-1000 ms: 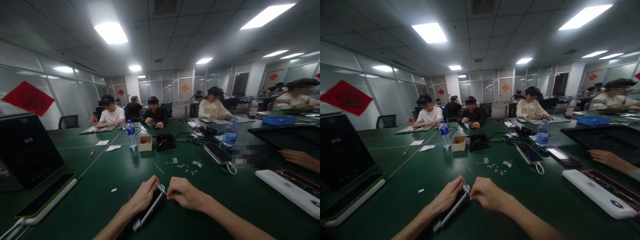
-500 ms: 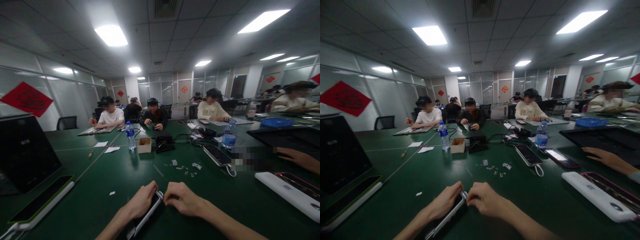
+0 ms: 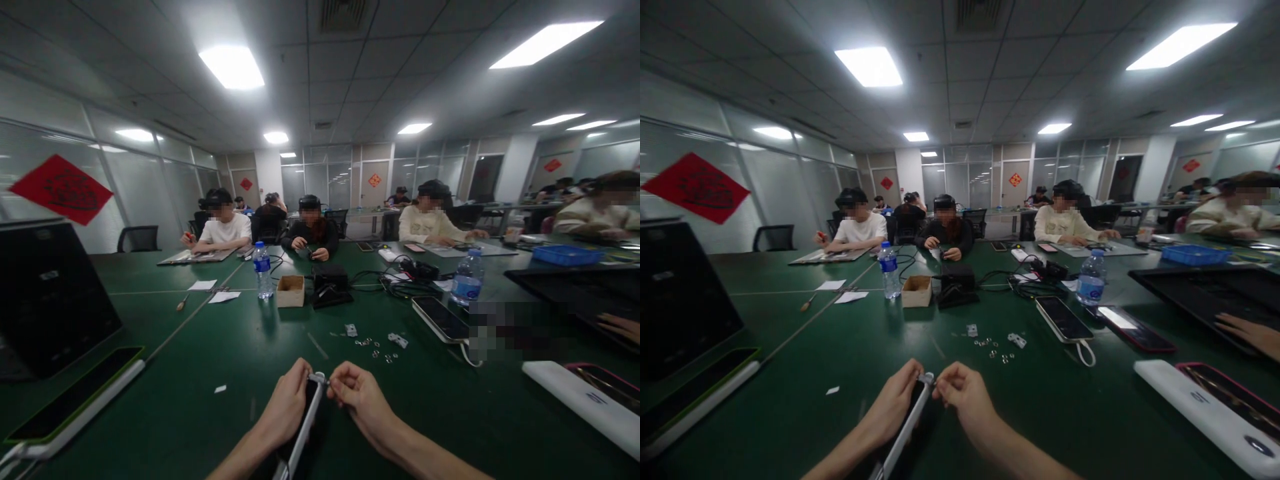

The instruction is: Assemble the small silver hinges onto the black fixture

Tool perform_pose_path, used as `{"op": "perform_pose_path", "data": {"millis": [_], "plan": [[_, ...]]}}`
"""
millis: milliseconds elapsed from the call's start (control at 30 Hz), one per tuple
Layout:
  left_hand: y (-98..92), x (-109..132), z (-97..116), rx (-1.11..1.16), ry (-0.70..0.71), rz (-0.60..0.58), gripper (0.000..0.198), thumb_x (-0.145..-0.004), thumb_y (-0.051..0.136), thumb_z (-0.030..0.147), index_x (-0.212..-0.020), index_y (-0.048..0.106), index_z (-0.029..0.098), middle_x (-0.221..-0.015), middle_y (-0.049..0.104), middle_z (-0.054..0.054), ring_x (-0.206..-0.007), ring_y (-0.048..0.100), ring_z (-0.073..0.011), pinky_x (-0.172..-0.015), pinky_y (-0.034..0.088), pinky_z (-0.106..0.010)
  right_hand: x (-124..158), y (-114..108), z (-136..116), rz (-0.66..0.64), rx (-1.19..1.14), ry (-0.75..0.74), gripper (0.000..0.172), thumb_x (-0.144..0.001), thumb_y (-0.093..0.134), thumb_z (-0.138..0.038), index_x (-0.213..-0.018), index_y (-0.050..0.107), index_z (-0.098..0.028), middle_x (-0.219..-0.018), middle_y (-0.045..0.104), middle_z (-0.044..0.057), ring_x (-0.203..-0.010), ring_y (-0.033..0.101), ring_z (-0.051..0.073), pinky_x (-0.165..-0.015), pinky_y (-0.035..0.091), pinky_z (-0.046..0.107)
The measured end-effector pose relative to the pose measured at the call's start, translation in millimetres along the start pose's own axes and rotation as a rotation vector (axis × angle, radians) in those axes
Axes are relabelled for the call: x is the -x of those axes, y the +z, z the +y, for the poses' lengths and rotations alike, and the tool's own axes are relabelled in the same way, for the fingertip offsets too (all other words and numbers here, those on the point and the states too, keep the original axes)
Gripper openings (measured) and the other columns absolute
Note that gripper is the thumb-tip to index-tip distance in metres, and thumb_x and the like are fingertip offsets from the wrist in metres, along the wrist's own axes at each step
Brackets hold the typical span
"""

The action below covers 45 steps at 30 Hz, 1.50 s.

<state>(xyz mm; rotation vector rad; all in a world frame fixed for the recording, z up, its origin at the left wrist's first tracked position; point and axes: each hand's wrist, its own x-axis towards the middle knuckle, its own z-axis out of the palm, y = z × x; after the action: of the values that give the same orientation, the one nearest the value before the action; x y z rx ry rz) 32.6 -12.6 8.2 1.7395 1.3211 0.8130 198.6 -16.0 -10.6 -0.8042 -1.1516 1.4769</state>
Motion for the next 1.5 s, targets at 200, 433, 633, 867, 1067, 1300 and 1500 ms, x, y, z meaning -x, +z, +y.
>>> {"op": "perform_pose_path", "data": {"millis": [200, 433, 633, 867, 1067, 1300, 1500], "plan": [[12.7, -1.4, 2.3, 0.108, -0.071, 0.035, 0.029, -0.092, 0.023, 0.045, -0.082, 0.038, 0.023, -0.059, 0.048, 0.005, -0.039, 0.05, -0.0125, -0.035, 0.038, -0.021, -0.2, 5.8, 0.6, 0.041, -0.246, 0.063, 0.037, -0.054, 0.084, -0.039, -0.069, 0.058, -0.016, -0.06, 0.057, 0.0, -0.054, 0.048, 0.011, -0.053, 0.033, 0.023], [19.7, -6.9, 1.2, 0.07, -0.12, 0.086, 0.025, -0.094, 0.019, 0.035, -0.085, 0.038, 0.023, -0.06, 0.051, 0.004, -0.041, 0.052, -0.0137, -0.038, 0.039, -0.022, -8.2, -5.9, -0.2, 0.025, -0.049, -0.014, 0.041, -0.058, 0.08, -0.048, -0.073, 0.06, -0.016, -0.06, 0.058, 0.0, -0.055, 0.049, 0.011, -0.054, 0.033, 0.024], [13.5, -9.3, 1.0, -0.164, 0.012, 0.056, 0.02, -0.094, 0.024, 0.024, -0.082, 0.039, 0.022, -0.066, 0.056, 0.001, -0.058, 0.055, -0.0148, -0.055, 0.04, -0.023, -9.1, -23.2, -14.7, -0.104, 0.321, -0.106, 0.028, -0.071, 0.072, -0.042, -0.073, 0.062, -0.016, -0.065, 0.06, 0.001, -0.064, 0.056, 0.014, -0.063, 0.042, 0.026], [-0.4, -14.3, 8.4, -0.422, 0.102, -0.15, 0.029, -0.097, 0.018, 0.026, -0.087, 0.045, 0.021, -0.073, 0.057, 0.0, -0.065, 0.053, -0.0145, -0.062, 0.037, -0.023, -5.3, -35.0, -31.3, -0.304, 0.82, -0.354, 0.011, -0.08, 0.06, -0.021, -0.073, 0.068, -0.017, -0.071, 0.063, 0.002, -0.071, 0.056, 0.014, -0.067, 0.042, 0.024], [-13.6, -9.4, 12.3, -0.6, 0.08, -0.281, 0.024, -0.096, 0.023, 0.026, -0.094, 0.046, 0.022, -0.082, 0.059, -0.004, -0.073, 0.054, -0.0182, -0.064, 0.037, -0.025, -1.7, -32.0, -34.2, -0.547, 0.987, -0.613, 0.021, -0.084, 0.046, -0.011, -0.079, 0.066, -0.016, -0.071, 0.064, 0.005, -0.072, 0.054, 0.014, -0.068, 0.043, 0.024], [-17.5, -4.3, 20.8, -0.679, 0.072, -0.327, 0.02, -0.093, 0.027, 0.023, -0.096, 0.047, 0.022, -0.083, 0.059, -0.004, -0.076, 0.054, -0.0197, -0.064, 0.038, -0.026, 1.7, -26.2, -41.8, -0.716, 1.283, -0.663, 0.026, -0.076, 0.042, 0.0, -0.084, 0.062, -0.016, -0.077, 0.065, 0.005, -0.077, 0.053, 0.015, -0.074, 0.043, 0.025], [-18.4, 2.0, 26.8, -0.721, 0.065, -0.333, 0.019, -0.092, 0.029, 0.022, -0.097, 0.048, 0.022, -0.084, 0.059, -0.006, -0.072, 0.055, -0.0201, -0.061, 0.037, -0.027, 6.0, -21.4, -43.4, -0.794, 1.454, -0.755, 0.025, -0.078, 0.042, 0.001, -0.08, 0.06, -0.016, -0.076, 0.066, 0.006, -0.075, 0.052, 0.016, -0.076, 0.043, 0.027]]}}
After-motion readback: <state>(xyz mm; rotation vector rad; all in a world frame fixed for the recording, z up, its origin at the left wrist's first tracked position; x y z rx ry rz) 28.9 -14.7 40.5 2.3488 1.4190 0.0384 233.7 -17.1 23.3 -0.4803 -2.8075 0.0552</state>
